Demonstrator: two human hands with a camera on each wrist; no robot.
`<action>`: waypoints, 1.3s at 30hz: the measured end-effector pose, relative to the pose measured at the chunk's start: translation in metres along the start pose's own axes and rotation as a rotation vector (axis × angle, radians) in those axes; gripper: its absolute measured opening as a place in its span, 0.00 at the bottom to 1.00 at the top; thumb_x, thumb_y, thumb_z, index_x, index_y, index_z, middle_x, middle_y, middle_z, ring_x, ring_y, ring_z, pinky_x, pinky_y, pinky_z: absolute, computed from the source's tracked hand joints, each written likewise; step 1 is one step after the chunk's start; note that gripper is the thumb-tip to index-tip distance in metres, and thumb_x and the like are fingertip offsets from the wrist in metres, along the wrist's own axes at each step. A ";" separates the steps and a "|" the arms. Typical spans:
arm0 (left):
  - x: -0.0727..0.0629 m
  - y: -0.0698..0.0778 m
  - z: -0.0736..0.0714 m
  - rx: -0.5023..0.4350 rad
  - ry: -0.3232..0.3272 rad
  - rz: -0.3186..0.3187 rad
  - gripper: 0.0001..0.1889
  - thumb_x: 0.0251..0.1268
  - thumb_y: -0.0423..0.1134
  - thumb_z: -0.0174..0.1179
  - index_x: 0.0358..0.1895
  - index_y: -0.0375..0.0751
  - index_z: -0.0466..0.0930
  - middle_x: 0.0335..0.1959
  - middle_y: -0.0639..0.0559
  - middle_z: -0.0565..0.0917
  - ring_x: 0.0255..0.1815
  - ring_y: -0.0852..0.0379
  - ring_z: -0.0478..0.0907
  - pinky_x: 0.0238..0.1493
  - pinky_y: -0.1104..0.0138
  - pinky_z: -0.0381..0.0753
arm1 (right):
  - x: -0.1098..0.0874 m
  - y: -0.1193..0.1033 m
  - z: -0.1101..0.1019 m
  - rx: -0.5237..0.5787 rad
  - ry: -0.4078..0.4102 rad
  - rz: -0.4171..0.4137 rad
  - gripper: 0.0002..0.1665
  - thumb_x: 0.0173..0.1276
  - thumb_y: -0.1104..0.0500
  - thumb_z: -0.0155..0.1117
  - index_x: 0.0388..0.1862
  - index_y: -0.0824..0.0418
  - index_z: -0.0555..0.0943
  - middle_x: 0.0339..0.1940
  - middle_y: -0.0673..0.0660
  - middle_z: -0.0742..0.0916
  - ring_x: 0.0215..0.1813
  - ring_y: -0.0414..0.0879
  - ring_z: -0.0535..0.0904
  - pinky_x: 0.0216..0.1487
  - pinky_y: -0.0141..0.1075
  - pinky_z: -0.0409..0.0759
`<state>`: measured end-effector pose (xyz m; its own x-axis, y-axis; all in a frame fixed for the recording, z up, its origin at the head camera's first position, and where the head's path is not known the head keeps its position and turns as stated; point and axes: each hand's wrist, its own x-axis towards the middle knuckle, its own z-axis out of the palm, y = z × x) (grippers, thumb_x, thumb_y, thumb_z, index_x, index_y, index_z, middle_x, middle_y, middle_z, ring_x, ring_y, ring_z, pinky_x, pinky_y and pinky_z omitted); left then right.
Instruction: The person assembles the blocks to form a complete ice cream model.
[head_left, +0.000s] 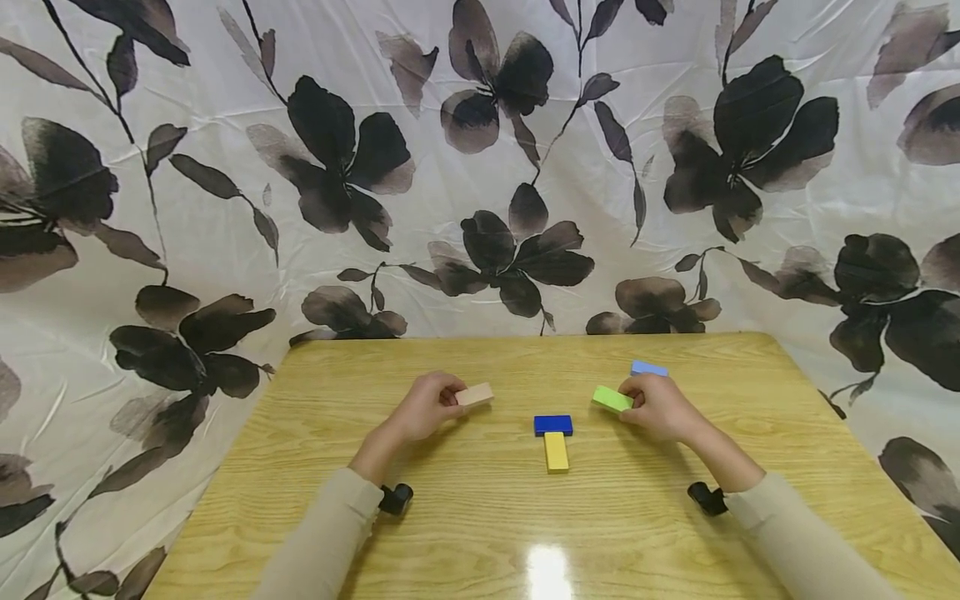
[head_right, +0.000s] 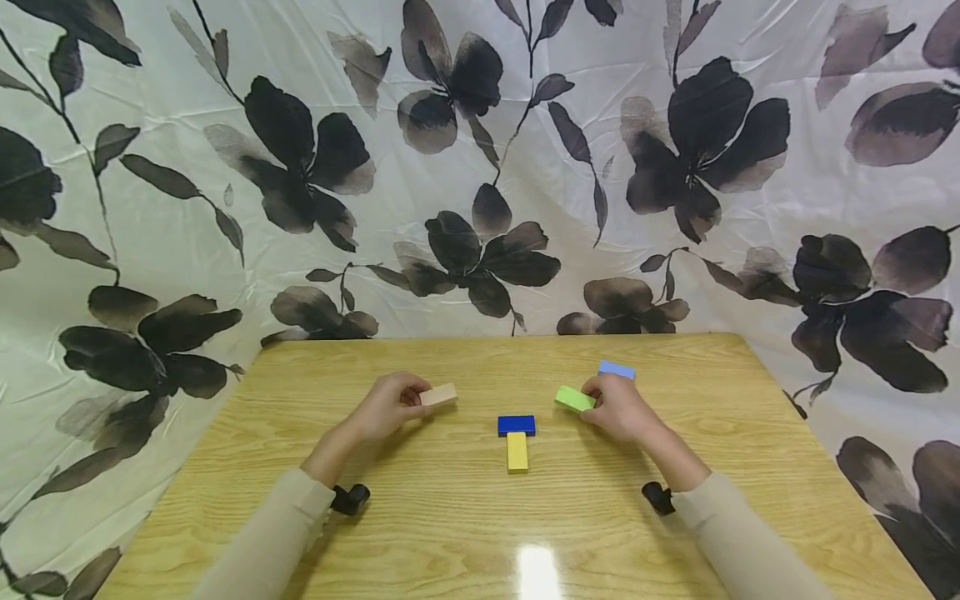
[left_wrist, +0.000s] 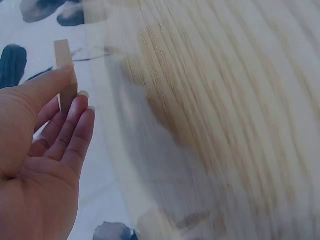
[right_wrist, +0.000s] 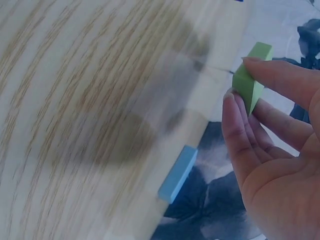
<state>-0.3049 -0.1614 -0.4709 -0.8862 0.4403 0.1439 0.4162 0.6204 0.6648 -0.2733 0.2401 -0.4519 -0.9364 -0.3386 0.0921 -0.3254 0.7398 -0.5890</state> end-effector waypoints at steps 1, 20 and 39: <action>0.001 0.001 0.001 -0.001 -0.004 0.003 0.15 0.63 0.29 0.72 0.51 0.30 0.84 0.42 0.45 0.82 0.38 0.57 0.79 0.41 0.65 0.82 | 0.001 0.000 0.001 -0.001 0.000 -0.004 0.18 0.60 0.69 0.75 0.48 0.75 0.84 0.38 0.60 0.86 0.36 0.46 0.78 0.39 0.41 0.79; 0.024 0.016 0.031 0.003 -0.055 0.024 0.15 0.63 0.32 0.72 0.52 0.32 0.85 0.45 0.44 0.84 0.39 0.57 0.81 0.42 0.66 0.82 | 0.022 -0.008 0.015 -0.036 -0.011 -0.042 0.17 0.59 0.69 0.75 0.48 0.72 0.85 0.38 0.59 0.85 0.34 0.45 0.76 0.38 0.38 0.76; 0.040 0.023 0.053 0.028 -0.091 0.087 0.15 0.64 0.34 0.72 0.50 0.31 0.85 0.39 0.46 0.84 0.35 0.60 0.79 0.38 0.69 0.81 | 0.034 -0.020 0.018 -0.030 -0.029 -0.094 0.14 0.58 0.71 0.73 0.44 0.71 0.86 0.36 0.60 0.86 0.30 0.43 0.76 0.35 0.37 0.75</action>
<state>-0.3196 -0.0955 -0.4882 -0.8249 0.5496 0.1322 0.4975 0.5946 0.6316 -0.2960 0.2030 -0.4511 -0.8976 -0.4235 0.1224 -0.4157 0.7208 -0.5547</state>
